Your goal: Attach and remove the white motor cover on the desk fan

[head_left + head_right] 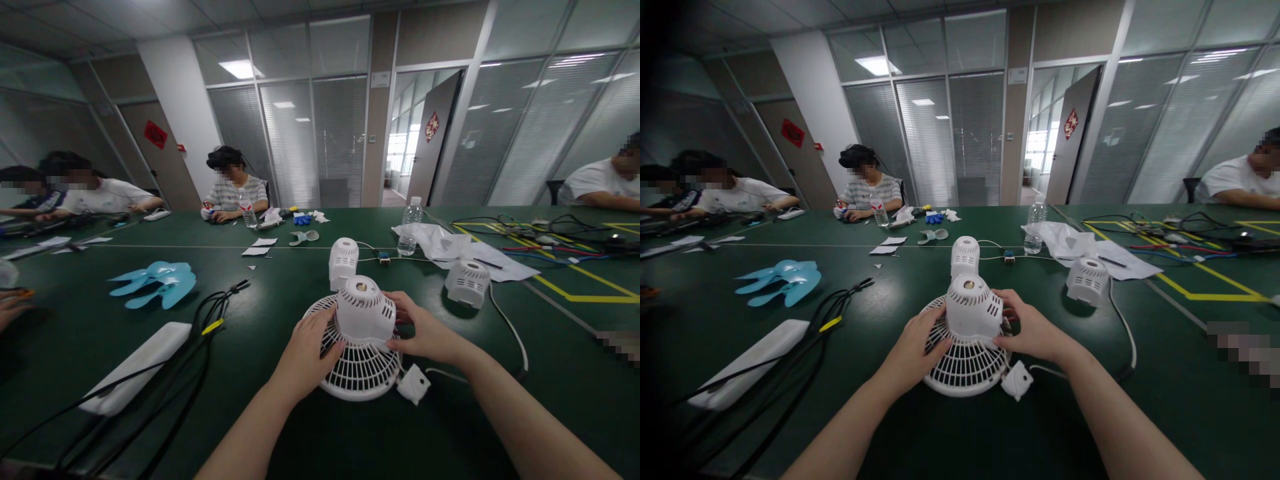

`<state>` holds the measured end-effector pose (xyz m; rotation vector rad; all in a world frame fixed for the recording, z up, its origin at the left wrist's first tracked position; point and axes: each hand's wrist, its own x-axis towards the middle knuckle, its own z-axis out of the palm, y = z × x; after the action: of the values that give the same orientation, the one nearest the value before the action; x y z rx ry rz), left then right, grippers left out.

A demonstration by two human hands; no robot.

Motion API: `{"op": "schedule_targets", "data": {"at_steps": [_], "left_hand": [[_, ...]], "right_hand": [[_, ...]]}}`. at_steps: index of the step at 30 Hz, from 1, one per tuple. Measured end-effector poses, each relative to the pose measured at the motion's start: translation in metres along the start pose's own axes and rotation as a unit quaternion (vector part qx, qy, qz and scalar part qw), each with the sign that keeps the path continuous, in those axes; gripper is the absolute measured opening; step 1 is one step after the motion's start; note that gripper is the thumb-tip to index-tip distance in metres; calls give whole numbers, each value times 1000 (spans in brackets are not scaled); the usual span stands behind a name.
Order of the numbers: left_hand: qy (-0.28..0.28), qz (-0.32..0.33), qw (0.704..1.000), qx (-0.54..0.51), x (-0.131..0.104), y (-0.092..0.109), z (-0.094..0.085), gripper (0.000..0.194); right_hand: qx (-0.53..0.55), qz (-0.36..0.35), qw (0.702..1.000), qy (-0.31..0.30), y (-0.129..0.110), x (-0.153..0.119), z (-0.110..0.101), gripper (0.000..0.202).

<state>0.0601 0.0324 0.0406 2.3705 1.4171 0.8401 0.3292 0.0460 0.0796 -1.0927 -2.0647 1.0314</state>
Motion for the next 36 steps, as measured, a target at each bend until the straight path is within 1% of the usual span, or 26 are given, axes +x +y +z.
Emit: {"op": "schedule_targets", "data": {"at_steps": [4, 6, 9, 10, 16, 20, 26, 31, 36], "left_hand": [[39, -36, 999, -9, 7, 5, 2, 47], [51, -47, 998, -10, 11, 6, 3, 49], [44, -40, 998, 2, 14, 6, 3, 63], [41, -38, 998, 9, 15, 5, 3, 65], [46, -55, 997, 21, 18, 6, 3, 56], [42, -49, 998, 20, 18, 6, 4, 58], [19, -43, 999, 22, 18, 0, 3, 62], [2, -51, 998, 27, 18, -3, 3, 60], [0, -50, 998, 32, 18, -1, 3, 59]], "right_hand": [[-6, 18, 1000, -2, 1, 0, 1, 77], [-7, 16, 1000, 7, 2, 0, 3, 74], [-6, 11, 1000, 23, 1, 1, 6, 70], [-5, 11, 1000, 23, 1, 2, 7, 70], [-3, 24, 1000, 16, -4, 1, 6, 65], [-21, 22, 999, 11, -5, 0, 4, 64], [-33, 23, 999, 26, -1, -1, 7, 71], [-58, 26, 997, 45, -7, 1, 6, 63], [-53, 33, 998, 28, -16, 1, 5, 60]]}}
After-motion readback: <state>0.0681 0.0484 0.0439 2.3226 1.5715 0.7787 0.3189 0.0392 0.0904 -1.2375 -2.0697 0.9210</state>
